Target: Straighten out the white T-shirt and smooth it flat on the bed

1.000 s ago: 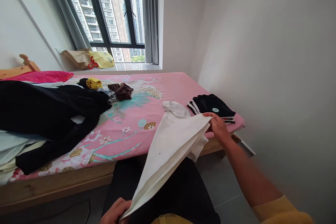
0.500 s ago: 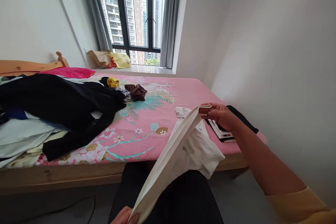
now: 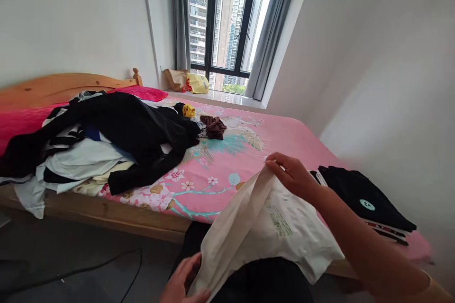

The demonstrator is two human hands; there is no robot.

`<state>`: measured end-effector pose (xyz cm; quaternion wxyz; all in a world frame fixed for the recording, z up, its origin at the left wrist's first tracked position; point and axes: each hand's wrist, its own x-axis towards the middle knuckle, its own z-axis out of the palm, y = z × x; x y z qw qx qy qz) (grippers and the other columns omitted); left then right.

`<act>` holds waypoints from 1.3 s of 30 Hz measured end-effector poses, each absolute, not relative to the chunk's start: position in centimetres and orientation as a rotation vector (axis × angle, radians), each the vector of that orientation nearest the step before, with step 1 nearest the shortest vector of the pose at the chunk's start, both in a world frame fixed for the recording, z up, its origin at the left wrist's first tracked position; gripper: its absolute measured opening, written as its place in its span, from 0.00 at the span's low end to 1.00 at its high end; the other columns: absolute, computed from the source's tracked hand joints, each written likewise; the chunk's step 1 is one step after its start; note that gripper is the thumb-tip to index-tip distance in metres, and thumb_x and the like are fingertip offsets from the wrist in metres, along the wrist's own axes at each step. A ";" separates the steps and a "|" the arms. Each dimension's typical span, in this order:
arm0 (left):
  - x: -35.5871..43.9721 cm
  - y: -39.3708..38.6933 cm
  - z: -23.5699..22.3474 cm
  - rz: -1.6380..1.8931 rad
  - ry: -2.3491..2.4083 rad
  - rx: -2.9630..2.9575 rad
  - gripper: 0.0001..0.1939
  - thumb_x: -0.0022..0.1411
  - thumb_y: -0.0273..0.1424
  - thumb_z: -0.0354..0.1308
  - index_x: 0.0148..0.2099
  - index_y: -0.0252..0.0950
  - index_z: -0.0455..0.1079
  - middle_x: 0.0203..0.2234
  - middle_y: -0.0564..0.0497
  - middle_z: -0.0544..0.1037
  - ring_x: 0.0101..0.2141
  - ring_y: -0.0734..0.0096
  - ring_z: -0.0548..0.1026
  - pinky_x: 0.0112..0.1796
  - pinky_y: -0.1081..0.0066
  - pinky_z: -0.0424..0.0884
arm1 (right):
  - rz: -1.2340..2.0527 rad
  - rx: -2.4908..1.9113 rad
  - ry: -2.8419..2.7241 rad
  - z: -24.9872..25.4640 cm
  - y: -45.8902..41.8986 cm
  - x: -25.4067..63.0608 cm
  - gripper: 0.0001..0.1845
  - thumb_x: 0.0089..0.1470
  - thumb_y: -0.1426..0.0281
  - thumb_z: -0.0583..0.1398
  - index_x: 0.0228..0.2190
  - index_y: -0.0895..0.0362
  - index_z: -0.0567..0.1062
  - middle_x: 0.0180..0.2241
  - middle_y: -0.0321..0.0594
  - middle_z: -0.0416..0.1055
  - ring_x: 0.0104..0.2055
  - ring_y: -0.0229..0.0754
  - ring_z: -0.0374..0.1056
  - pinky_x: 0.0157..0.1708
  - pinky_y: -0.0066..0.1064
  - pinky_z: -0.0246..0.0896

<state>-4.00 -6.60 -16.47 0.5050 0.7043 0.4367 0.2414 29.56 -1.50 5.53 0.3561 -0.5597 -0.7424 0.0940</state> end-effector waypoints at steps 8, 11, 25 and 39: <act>7.5 -0.5 -1.3 0.854 0.718 1.797 0.41 0.46 0.37 0.66 0.62 0.41 0.56 0.55 0.44 0.64 0.53 0.57 0.63 0.51 0.61 0.61 | 0.227 -1.308 -2.080 5.7 -2.6 26.7 0.15 0.62 0.62 0.47 0.27 0.55 0.63 0.26 0.35 0.63 0.28 0.36 0.57 0.30 0.29 0.51; 10.1 0.6 1.0 0.700 0.527 1.642 0.18 0.56 0.42 0.57 0.42 0.34 0.71 0.30 0.51 0.73 0.31 0.71 0.69 0.31 0.73 0.64 | 0.206 -1.309 -2.065 5.7 -2.7 27.0 0.16 0.63 0.63 0.46 0.25 0.55 0.61 0.24 0.34 0.61 0.26 0.35 0.54 0.28 0.29 0.49; 9.2 -0.8 -4.5 0.420 0.436 1.307 0.18 0.50 0.42 0.64 0.33 0.31 0.69 0.22 0.54 0.65 0.25 0.78 0.62 0.27 0.76 0.58 | 0.165 -1.268 -1.489 7.0 -0.5 30.7 0.24 0.59 0.53 0.50 0.19 0.56 0.57 0.19 0.31 0.47 0.23 0.33 0.44 0.22 0.29 0.42; 4.4 -3.2 -10.4 0.533 0.688 1.438 0.18 0.60 0.45 0.52 0.40 0.34 0.63 0.30 0.53 0.63 0.31 0.74 0.61 0.33 0.74 0.59 | 0.428 -1.493 -1.232 5.2 -0.1 36.3 0.26 0.52 0.49 0.55 0.19 0.55 0.56 0.19 0.30 0.46 0.21 0.33 0.44 0.20 0.28 0.41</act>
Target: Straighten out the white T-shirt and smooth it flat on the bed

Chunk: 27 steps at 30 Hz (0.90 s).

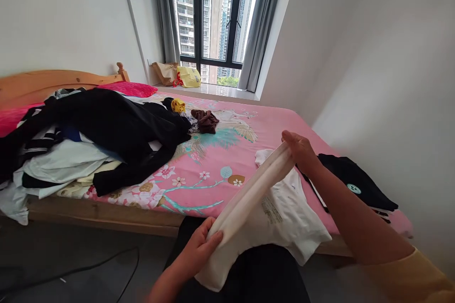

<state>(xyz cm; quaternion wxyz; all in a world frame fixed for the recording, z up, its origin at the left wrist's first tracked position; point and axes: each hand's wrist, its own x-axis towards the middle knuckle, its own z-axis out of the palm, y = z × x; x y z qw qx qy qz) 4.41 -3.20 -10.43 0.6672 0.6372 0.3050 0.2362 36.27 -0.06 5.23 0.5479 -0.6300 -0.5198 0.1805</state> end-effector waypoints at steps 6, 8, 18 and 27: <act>3.2 -3.7 -12.1 0.609 0.855 1.598 0.18 0.60 0.46 0.50 0.30 0.35 0.60 0.25 0.55 0.58 0.28 0.75 0.57 0.30 0.74 0.56 | 0.659 -1.556 -1.342 2.5 -0.7 38.0 0.09 0.48 0.63 0.53 0.24 0.55 0.63 0.21 0.31 0.53 0.23 0.35 0.49 0.21 0.27 0.45; 2.8 -3.9 -12.0 0.607 0.827 1.542 0.18 0.60 0.46 0.51 0.30 0.35 0.60 0.25 0.55 0.59 0.28 0.75 0.57 0.30 0.74 0.57 | 0.685 -1.546 -1.316 1.8 -1.0 38.7 0.04 0.45 0.67 0.51 0.25 0.54 0.63 0.20 0.31 0.52 0.22 0.35 0.48 0.20 0.27 0.44; 3.2 -6.1 -13.1 0.732 0.875 1.853 0.13 0.60 0.36 0.53 0.26 0.37 0.58 0.22 0.55 0.61 0.25 0.76 0.59 0.27 0.75 0.56 | 0.585 -1.458 -1.351 3.7 -4.0 39.9 0.07 0.48 0.70 0.51 0.30 0.54 0.67 0.24 0.32 0.56 0.25 0.35 0.50 0.25 0.27 0.47; 3.8 -7.1 -13.8 0.514 0.781 2.204 0.14 0.63 0.29 0.44 0.38 0.39 0.72 0.28 0.50 0.67 0.28 0.73 0.66 0.30 0.74 0.60 | 0.505 -1.451 -1.526 4.5 -6.1 39.3 0.06 0.54 0.66 0.55 0.33 0.52 0.71 0.33 0.35 0.67 0.38 0.40 0.62 0.40 0.31 0.57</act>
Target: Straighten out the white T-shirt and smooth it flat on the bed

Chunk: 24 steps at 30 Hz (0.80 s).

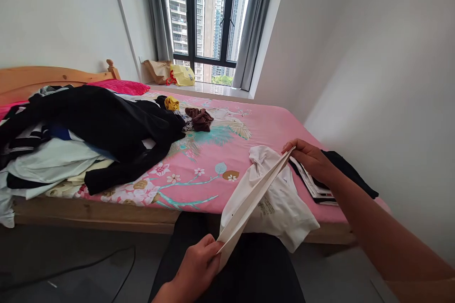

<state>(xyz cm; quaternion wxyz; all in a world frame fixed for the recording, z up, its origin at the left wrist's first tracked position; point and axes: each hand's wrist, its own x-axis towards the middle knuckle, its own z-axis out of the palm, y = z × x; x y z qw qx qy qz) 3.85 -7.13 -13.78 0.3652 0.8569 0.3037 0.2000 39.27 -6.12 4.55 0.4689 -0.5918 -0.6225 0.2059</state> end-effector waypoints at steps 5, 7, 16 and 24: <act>4.2 -7.2 -13.9 0.353 0.686 2.084 0.16 0.61 0.32 0.46 0.24 0.35 0.69 0.34 0.48 0.72 0.36 0.70 0.69 0.39 0.71 0.62 | 0.525 -1.395 -1.539 5.3 -7.0 39.4 0.07 0.55 0.62 0.57 0.32 0.51 0.72 0.35 0.36 0.69 0.40 0.41 0.64 0.44 0.33 0.58; 4.5 -7.3 -14.8 0.271 0.654 2.000 0.16 0.60 0.34 0.48 0.25 0.35 0.71 0.36 0.49 0.73 0.37 0.69 0.70 0.41 0.71 0.63 | 0.541 -1.369 -1.517 5.6 -7.2 39.6 0.07 0.54 0.62 0.58 0.32 0.51 0.72 0.35 0.36 0.69 0.40 0.40 0.64 0.43 0.33 0.59; 7.6 -10.3 -21.3 0.070 0.650 1.838 0.30 0.48 0.34 0.63 0.55 0.43 0.66 0.49 0.48 0.69 0.49 0.62 0.66 0.50 0.66 0.61 | 0.573 -1.346 -1.315 5.5 -7.1 39.9 0.07 0.49 0.64 0.60 0.32 0.52 0.71 0.34 0.36 0.71 0.37 0.38 0.65 0.38 0.30 0.61; 11.6 -10.8 -19.9 0.194 0.916 2.021 0.17 0.52 0.43 0.57 0.39 0.37 0.64 0.31 0.51 0.71 0.31 0.69 0.69 0.33 0.70 0.62 | 0.506 -1.378 -1.242 4.7 -6.0 40.5 0.09 0.46 0.66 0.59 0.33 0.54 0.72 0.31 0.35 0.71 0.31 0.35 0.64 0.35 0.29 0.61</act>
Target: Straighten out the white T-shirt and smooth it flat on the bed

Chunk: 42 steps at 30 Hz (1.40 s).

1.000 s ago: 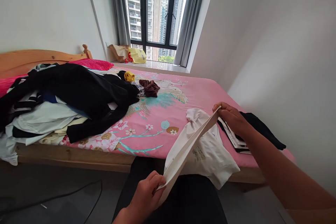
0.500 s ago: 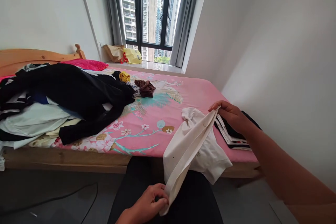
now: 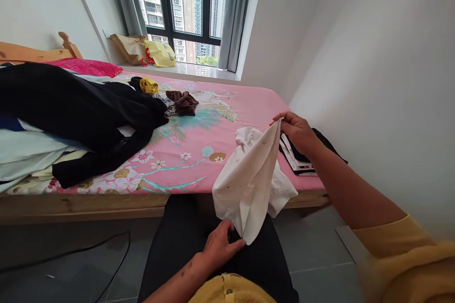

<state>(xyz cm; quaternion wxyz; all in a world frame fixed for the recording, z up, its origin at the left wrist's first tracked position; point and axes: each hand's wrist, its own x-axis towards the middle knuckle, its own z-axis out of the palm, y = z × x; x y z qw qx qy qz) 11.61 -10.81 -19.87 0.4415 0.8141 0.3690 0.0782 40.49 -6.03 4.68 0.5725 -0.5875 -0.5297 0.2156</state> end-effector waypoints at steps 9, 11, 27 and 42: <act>14.9 -10.6 -20.8 -0.112 1.083 2.095 0.11 0.52 0.30 0.52 0.40 0.36 0.69 0.33 0.45 0.77 0.36 0.58 0.74 0.35 0.67 0.62 | 0.412 -1.425 -1.262 3.8 -6.3 41.7 0.10 0.48 0.66 0.59 0.34 0.55 0.72 0.31 0.35 0.70 0.31 0.35 0.63 0.34 0.29 0.61; 12.9 -9.9 -21.3 -0.027 1.126 2.054 0.11 0.51 0.26 0.50 0.37 0.36 0.69 0.30 0.48 0.76 0.33 0.63 0.73 0.33 0.70 0.61 | 0.292 -1.511 -1.295 3.4 -6.6 43.3 0.10 0.49 0.66 0.58 0.34 0.54 0.73 0.29 0.34 0.69 0.29 0.35 0.61 0.32 0.28 0.59; -2.0 -2.0 -8.8 0.619 1.121 1.154 0.19 0.38 0.44 0.66 0.28 0.34 0.70 0.17 0.55 0.71 0.20 0.70 0.70 0.23 0.73 0.65 | 0.599 -1.443 -0.955 4.1 -8.9 45.8 0.12 0.44 0.65 0.64 0.32 0.56 0.70 0.23 0.35 0.71 0.24 0.39 0.70 0.29 0.34 0.71; 1.0 -0.1 3.5 0.664 1.036 1.461 0.12 0.40 0.35 0.62 0.29 0.35 0.73 0.25 0.50 0.78 0.28 0.63 0.77 0.31 0.70 0.72 | 0.174 -1.420 -0.899 13.4 -10.2 47.0 0.03 0.51 0.74 0.61 0.32 0.58 0.72 0.19 0.33 0.69 0.21 0.38 0.70 0.27 0.34 0.73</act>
